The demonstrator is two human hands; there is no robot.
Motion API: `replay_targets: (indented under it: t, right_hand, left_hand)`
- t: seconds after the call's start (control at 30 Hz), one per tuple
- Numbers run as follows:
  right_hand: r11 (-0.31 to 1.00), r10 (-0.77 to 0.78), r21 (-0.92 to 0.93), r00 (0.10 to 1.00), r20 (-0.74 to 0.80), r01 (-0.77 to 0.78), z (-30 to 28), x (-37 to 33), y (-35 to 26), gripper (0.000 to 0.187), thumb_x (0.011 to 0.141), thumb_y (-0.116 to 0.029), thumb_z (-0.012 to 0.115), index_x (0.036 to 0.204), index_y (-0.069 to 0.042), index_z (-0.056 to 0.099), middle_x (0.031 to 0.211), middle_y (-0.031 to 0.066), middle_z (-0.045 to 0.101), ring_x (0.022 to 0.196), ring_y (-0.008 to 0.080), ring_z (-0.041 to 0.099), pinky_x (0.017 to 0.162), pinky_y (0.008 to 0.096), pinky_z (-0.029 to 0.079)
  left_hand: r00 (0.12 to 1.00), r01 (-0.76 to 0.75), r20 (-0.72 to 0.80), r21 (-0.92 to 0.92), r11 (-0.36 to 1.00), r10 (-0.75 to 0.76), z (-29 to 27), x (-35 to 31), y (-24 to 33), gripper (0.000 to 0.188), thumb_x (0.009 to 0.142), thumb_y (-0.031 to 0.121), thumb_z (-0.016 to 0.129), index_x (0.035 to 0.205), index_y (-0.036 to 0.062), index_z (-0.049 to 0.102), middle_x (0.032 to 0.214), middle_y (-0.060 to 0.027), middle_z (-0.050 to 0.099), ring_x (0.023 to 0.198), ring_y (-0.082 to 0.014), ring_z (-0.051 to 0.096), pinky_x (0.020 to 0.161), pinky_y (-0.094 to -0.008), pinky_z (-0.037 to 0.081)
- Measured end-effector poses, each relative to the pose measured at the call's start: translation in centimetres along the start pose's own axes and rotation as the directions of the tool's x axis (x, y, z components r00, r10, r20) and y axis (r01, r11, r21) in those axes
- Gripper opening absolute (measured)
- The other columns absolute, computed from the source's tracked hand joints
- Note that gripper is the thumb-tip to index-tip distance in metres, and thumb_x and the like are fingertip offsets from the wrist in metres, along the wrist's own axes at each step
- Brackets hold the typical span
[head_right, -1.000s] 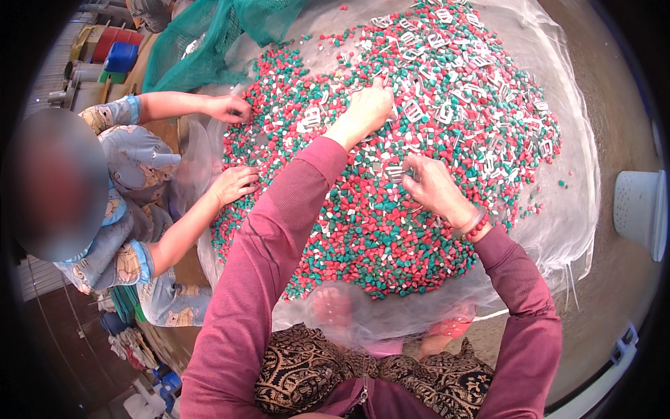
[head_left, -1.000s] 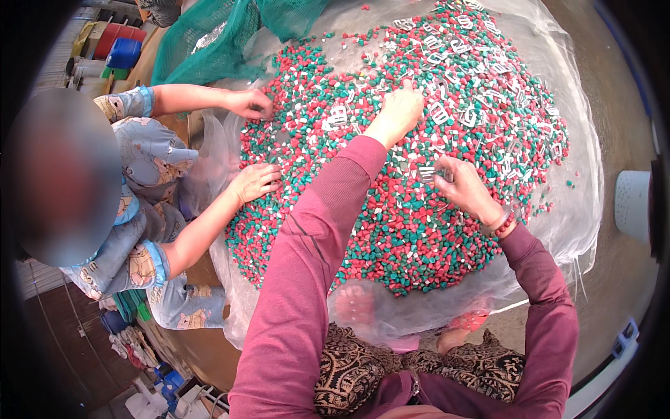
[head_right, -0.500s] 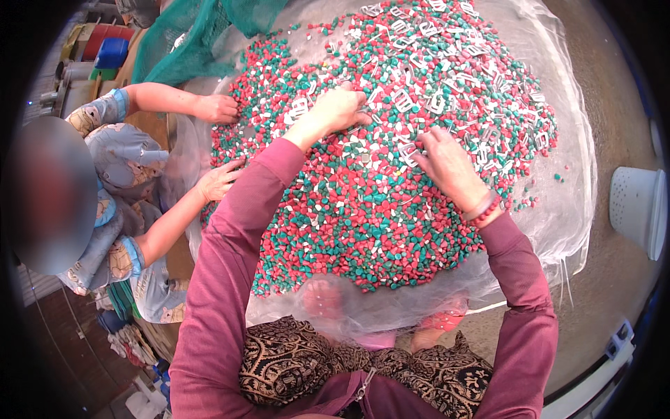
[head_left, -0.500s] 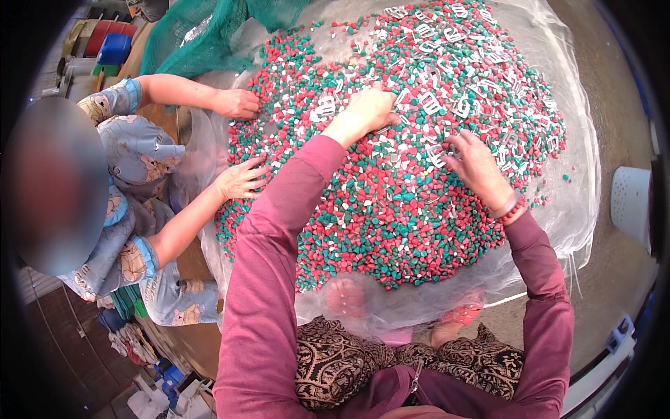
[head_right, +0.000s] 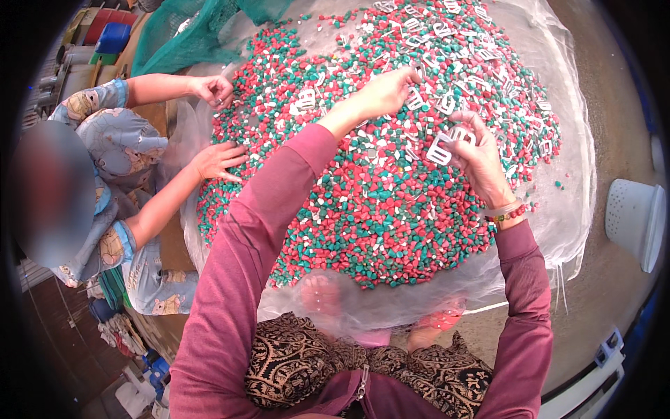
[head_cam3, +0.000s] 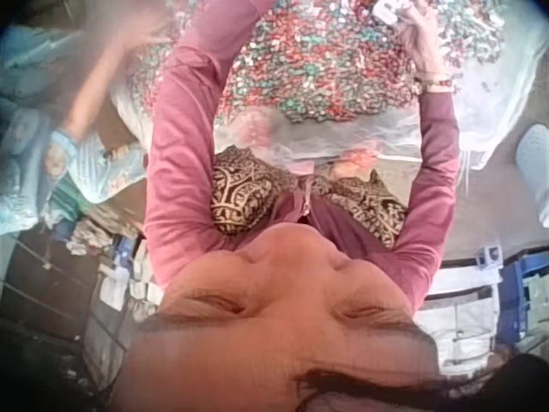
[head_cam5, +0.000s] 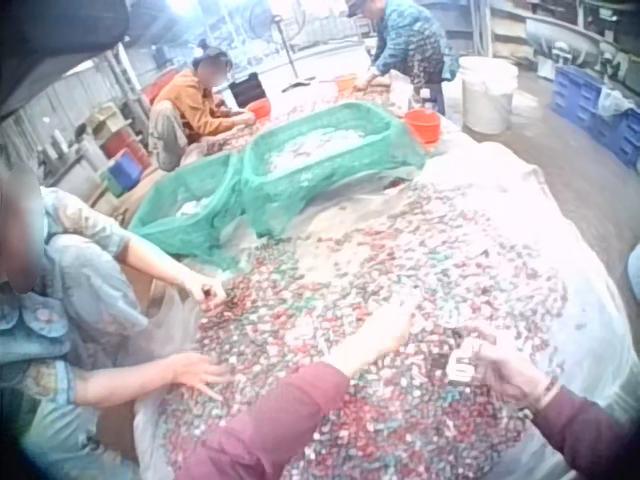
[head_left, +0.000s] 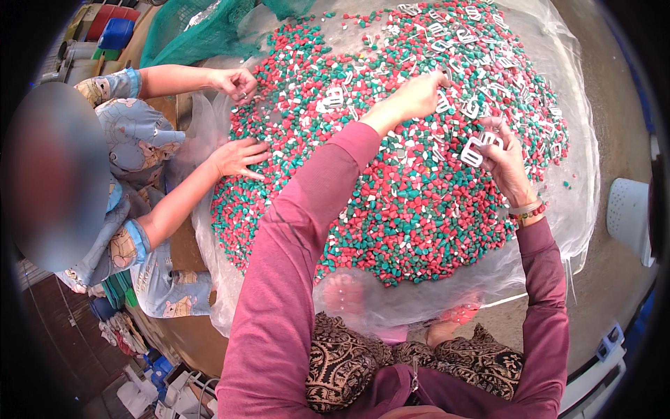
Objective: The person sits on the floor and sorts red, green, and white plastic pellets by hand, picking them from a large pile on a plastic sheet and placing them into a green basket. Another person works alongside, also sorting the pellets.
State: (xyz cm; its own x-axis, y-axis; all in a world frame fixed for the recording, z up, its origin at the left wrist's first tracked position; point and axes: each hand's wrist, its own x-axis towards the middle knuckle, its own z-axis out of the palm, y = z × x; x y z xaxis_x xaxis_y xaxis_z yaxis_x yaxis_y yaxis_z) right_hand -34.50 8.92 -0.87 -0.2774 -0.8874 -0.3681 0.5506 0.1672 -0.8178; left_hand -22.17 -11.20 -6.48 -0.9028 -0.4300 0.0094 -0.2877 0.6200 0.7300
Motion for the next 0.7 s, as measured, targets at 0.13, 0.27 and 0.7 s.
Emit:
replay_targets:
  t: [0.13,0.27,0.7]
  right_hand:
    - [0.873,0.101,0.469,0.99,0.101,-0.137,-1.4,-0.7,-0.1,0.039,0.078,-0.005,0.05,0.115,0.005,0.052,0.079,0.0054,0.049,0.065,0.0124,0.045,0.049,0.0213,0.041]
    - [0.812,0.09,0.555,0.978,0.191,-0.183,-2.0,-0.1,0.7,0.013,0.082,-0.011,0.052,0.085,0.002,0.05,0.078,0.0071,0.043,0.067,0.0125,0.041,0.038,0.0184,0.035]
    - [0.189,-0.137,-0.917,0.934,0.331,0.352,1.4,2.6,3.0,0.021,0.075,0.002,0.059,0.095,-0.002,0.065,0.091,0.0163,0.055,0.083,0.0323,0.058,0.073,0.0388,0.047]
  left_hand:
    - [0.997,0.007,0.067,0.49,0.872,-0.046,1.9,-0.9,0.6,0.041,0.083,0.022,0.063,0.116,0.0011,0.05,0.111,-0.0225,0.051,0.099,-0.0385,0.055,0.082,-0.0453,0.049]
    - [0.96,0.135,0.183,0.364,0.922,-0.213,0.1,-1.9,1.3,0.039,0.082,0.035,0.065,0.102,0.0028,0.056,0.107,-0.0214,0.052,0.1,-0.0366,0.055,0.08,-0.0442,0.049]
    - [0.713,0.656,0.149,-0.486,0.577,-0.685,-13.2,-9.4,-6.0,0.03,0.088,0.024,0.059,0.114,0.0092,0.053,0.086,-0.0098,0.064,0.079,-0.019,0.065,0.06,-0.0318,0.05]
